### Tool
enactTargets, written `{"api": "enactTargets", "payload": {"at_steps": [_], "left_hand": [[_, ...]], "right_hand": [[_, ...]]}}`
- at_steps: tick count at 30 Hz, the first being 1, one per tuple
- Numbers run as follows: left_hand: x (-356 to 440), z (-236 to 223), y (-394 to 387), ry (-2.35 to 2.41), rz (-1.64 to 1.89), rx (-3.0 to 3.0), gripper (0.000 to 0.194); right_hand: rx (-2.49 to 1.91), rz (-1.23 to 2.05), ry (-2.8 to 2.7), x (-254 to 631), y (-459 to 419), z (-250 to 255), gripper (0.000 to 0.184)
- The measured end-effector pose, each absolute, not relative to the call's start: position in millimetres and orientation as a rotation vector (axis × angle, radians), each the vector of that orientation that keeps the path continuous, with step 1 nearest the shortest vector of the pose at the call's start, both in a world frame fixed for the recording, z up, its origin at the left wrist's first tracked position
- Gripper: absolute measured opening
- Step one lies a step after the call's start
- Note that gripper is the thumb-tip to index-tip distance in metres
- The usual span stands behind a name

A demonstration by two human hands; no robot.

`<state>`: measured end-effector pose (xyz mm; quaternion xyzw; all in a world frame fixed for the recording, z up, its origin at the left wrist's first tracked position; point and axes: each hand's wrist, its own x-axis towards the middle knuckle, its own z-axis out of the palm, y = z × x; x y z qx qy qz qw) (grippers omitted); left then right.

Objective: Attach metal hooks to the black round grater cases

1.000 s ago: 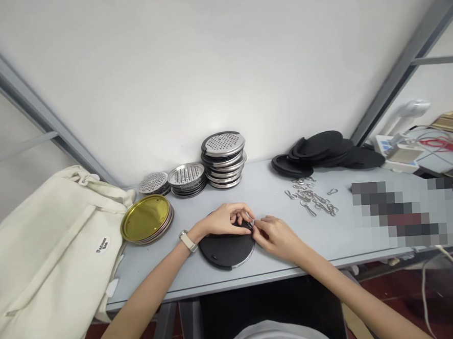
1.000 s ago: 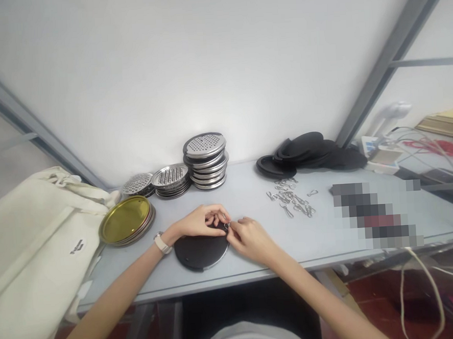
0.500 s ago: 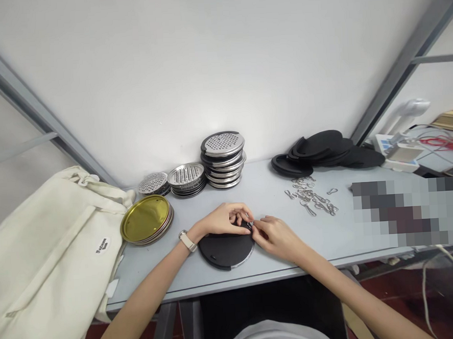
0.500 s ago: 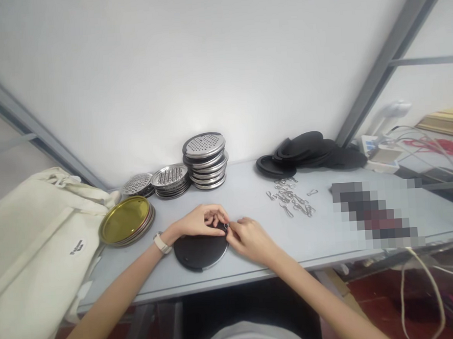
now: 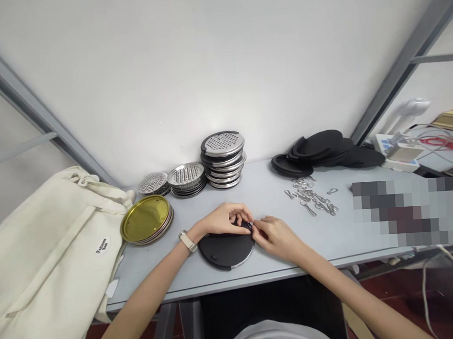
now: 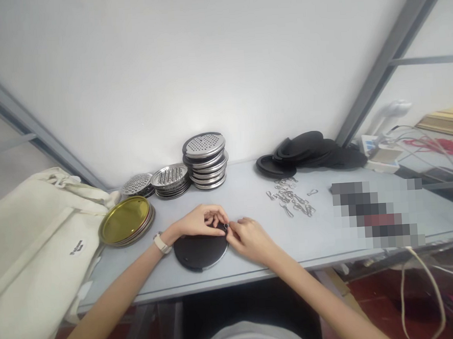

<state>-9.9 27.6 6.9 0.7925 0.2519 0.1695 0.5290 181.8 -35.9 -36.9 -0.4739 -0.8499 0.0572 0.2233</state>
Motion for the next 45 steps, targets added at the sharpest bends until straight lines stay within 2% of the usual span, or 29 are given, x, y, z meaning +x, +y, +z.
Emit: {"api": "enactTargets", "payload": {"at_steps": [8,16,24,34,45], "left_hand": [[-10.5,7.2,27.8,0.589,0.399,1.91,0.028],[-10.4,6.6,28.0,0.569,0.401,1.905,0.029],[-10.4,6.7,27.9,0.58,0.389,1.939,0.026],[-9.6,7.7,27.8,0.582,0.394,1.931,0.027],[-10.1,7.6,27.8,0.589,0.393,1.921,0.027]], "right_hand": [[-1.321,0.172,-2.349,181.9,-36.3,-35.6,0.027],[-1.332,0.212,-2.306,181.3,-37.7,-32.6,0.011],[-1.327,0.214,-2.35,182.0,-36.8,-35.8,0.028],[-1.315,0.179,-2.372,183.3,-36.5,-35.3,0.023],[-1.321,0.187,-2.374,184.1,-36.3,-36.9,0.027]]}}
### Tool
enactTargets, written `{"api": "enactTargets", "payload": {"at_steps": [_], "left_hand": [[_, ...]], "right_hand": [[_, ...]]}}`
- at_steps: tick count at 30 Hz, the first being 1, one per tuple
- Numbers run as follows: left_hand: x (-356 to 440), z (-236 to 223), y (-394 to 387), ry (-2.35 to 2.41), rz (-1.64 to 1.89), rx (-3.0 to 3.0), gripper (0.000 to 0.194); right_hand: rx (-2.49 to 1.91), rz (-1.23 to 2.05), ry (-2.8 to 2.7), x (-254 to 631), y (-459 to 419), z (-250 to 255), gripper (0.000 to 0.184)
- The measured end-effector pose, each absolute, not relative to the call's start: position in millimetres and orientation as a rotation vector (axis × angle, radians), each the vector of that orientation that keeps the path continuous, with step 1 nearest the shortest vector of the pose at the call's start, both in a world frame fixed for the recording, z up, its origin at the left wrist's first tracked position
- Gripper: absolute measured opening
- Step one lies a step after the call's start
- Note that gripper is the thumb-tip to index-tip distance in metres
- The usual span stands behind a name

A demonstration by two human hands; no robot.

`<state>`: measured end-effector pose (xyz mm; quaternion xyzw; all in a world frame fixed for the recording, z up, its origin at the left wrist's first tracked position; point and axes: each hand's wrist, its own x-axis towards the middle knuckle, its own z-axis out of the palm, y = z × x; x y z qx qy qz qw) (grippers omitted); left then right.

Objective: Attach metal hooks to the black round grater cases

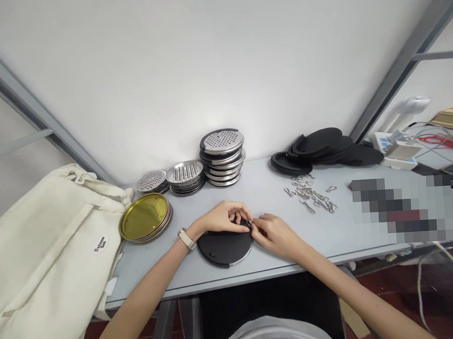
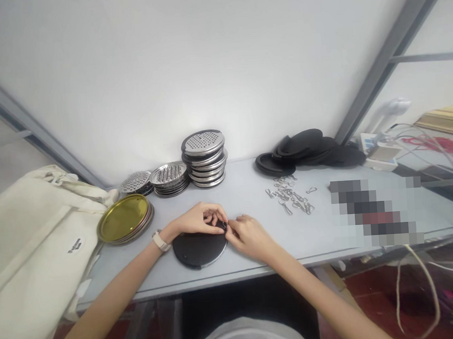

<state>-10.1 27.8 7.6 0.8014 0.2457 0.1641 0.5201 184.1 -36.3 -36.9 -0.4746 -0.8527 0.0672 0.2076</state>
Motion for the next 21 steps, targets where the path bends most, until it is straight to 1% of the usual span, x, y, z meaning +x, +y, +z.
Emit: {"api": "enactTargets", "payload": {"at_steps": [21], "left_hand": [[-9.5,8.7,26.8,0.602,0.374,1.954,0.025]], "right_hand": [[-1.318,0.158,-2.361,183.7,-36.8,-36.1,0.024]]}}
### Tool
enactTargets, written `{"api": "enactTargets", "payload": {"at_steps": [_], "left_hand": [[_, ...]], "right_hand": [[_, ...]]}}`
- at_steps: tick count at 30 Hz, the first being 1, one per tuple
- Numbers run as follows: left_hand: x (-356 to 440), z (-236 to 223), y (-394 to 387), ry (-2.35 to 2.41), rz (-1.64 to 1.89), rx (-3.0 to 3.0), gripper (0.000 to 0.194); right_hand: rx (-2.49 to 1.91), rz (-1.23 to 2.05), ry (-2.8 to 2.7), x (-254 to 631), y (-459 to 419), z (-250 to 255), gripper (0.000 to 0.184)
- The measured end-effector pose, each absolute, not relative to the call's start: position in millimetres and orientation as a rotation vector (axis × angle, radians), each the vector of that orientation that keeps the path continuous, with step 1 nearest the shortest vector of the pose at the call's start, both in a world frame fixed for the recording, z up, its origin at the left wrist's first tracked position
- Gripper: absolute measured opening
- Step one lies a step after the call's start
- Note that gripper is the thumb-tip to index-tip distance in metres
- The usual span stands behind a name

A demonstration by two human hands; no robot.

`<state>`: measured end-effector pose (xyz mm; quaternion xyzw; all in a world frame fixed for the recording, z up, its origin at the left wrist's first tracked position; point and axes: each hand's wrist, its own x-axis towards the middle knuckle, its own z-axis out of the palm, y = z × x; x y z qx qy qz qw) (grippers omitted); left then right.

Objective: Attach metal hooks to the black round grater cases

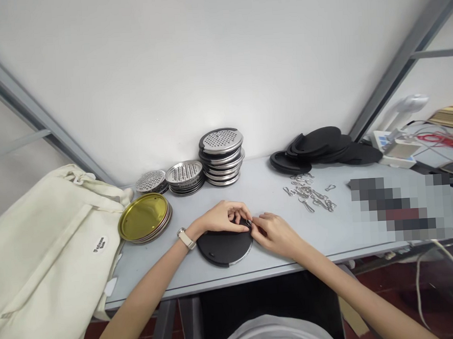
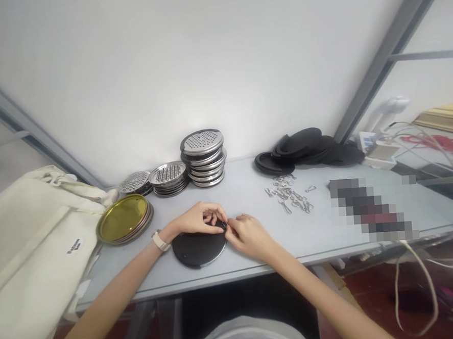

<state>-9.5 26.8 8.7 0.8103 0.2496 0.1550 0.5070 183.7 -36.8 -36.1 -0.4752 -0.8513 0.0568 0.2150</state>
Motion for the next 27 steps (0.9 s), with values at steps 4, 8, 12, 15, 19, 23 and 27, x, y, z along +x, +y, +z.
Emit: {"api": "enactTargets", "payload": {"at_steps": [4,8,12,15,19,23,27], "left_hand": [[-9.1,9.2,26.7,0.608,0.374,1.96,0.024],[-9.1,8.6,26.9,0.598,0.38,1.969,0.024],[-9.2,8.4,26.7,0.58,0.389,1.973,0.024],[-8.9,8.9,26.3,0.592,0.393,1.985,0.024],[-8.9,9.7,26.1,0.601,0.378,1.992,0.024],[-9.5,9.6,26.6,0.588,0.376,1.985,0.025],[-10.2,9.2,26.8,0.592,0.379,1.973,0.026]], "right_hand": [[-1.307,0.151,-2.366,184.0,-36.5,-35.5,0.024],[-1.302,0.147,-2.364,184.1,-36.9,-35.7,0.023],[-1.294,0.159,-2.355,183.5,-37.7,-34.2,0.023],[-1.262,0.195,-2.358,183.1,-38.5,-31.5,0.024],[-1.248,0.218,-2.374,183.5,-39.4,-29.5,0.02],[-1.236,0.232,-2.389,184.4,-39.8,-29.5,0.015],[-1.181,0.264,-2.384,184.0,-40.1,-29.2,0.009]]}}
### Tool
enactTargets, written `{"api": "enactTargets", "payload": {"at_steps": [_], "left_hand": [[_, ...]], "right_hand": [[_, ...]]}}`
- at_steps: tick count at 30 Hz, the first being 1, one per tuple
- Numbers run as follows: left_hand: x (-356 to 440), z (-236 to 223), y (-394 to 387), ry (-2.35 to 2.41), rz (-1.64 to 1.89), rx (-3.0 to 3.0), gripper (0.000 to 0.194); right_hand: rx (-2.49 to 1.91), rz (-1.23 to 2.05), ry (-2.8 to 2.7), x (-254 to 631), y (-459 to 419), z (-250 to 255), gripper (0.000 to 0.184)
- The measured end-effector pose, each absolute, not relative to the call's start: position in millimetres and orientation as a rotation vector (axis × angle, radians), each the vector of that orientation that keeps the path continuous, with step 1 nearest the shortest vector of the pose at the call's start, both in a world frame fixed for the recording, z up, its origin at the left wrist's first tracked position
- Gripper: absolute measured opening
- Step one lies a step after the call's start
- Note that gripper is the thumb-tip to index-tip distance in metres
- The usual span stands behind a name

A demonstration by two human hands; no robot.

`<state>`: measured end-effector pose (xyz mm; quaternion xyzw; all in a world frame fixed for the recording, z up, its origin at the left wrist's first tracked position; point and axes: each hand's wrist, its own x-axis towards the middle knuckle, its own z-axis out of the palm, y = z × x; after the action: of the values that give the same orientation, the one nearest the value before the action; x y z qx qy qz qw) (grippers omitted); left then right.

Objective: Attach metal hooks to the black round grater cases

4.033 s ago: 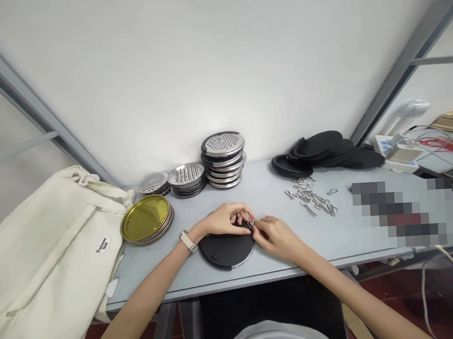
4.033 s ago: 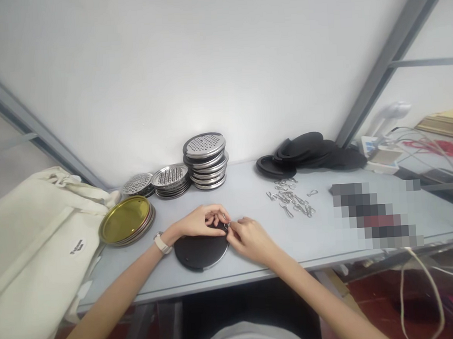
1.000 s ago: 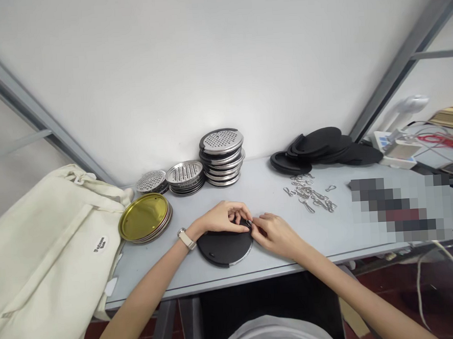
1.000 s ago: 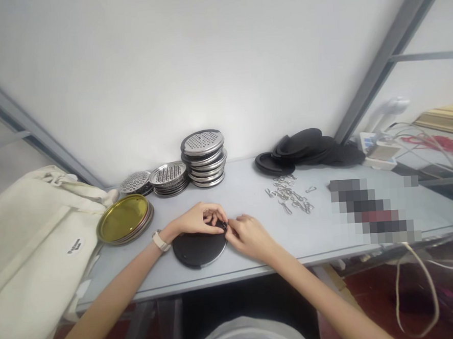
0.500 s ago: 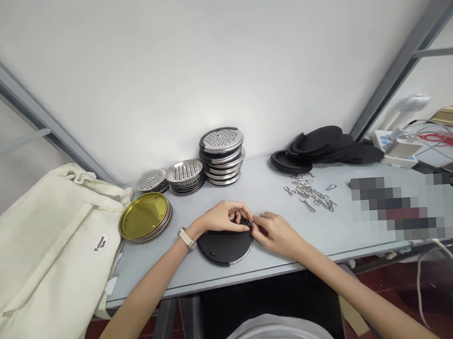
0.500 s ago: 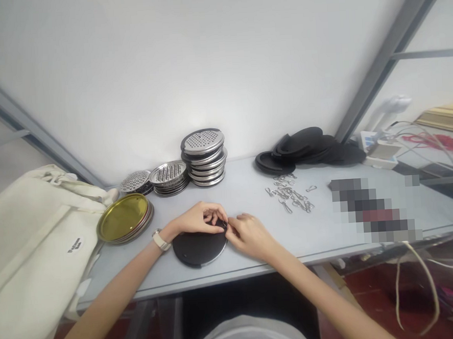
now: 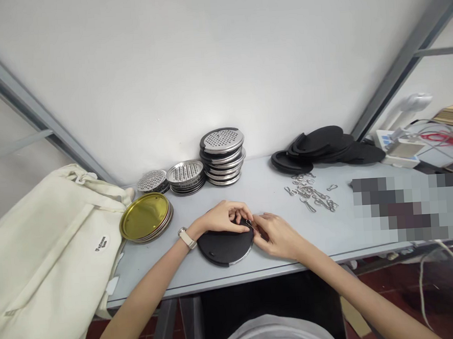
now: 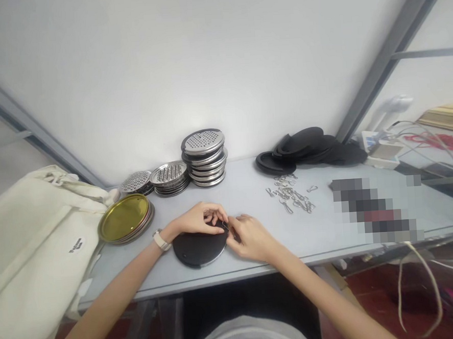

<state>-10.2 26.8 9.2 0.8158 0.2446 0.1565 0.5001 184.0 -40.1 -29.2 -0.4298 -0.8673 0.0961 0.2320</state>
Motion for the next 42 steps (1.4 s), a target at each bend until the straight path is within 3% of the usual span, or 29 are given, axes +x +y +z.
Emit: {"api": "enactTargets", "payload": {"at_steps": [10,26,42], "left_hand": [[-9.4,10.8,25.9,0.604,0.383,1.963,0.025],[-9.1,9.2,26.5,0.608,0.377,1.978,0.024],[-9.8,7.8,27.0,0.577,0.384,1.988,0.024]], "right_hand": [[-1.189,0.271,-2.404,184.5,-38.8,-31.9,0.012],[-1.266,0.107,-2.414,182.7,-38.5,-33.1,0.032],[-1.316,0.093,-2.368,183.1,-37.8,-33.7,0.032]]}}
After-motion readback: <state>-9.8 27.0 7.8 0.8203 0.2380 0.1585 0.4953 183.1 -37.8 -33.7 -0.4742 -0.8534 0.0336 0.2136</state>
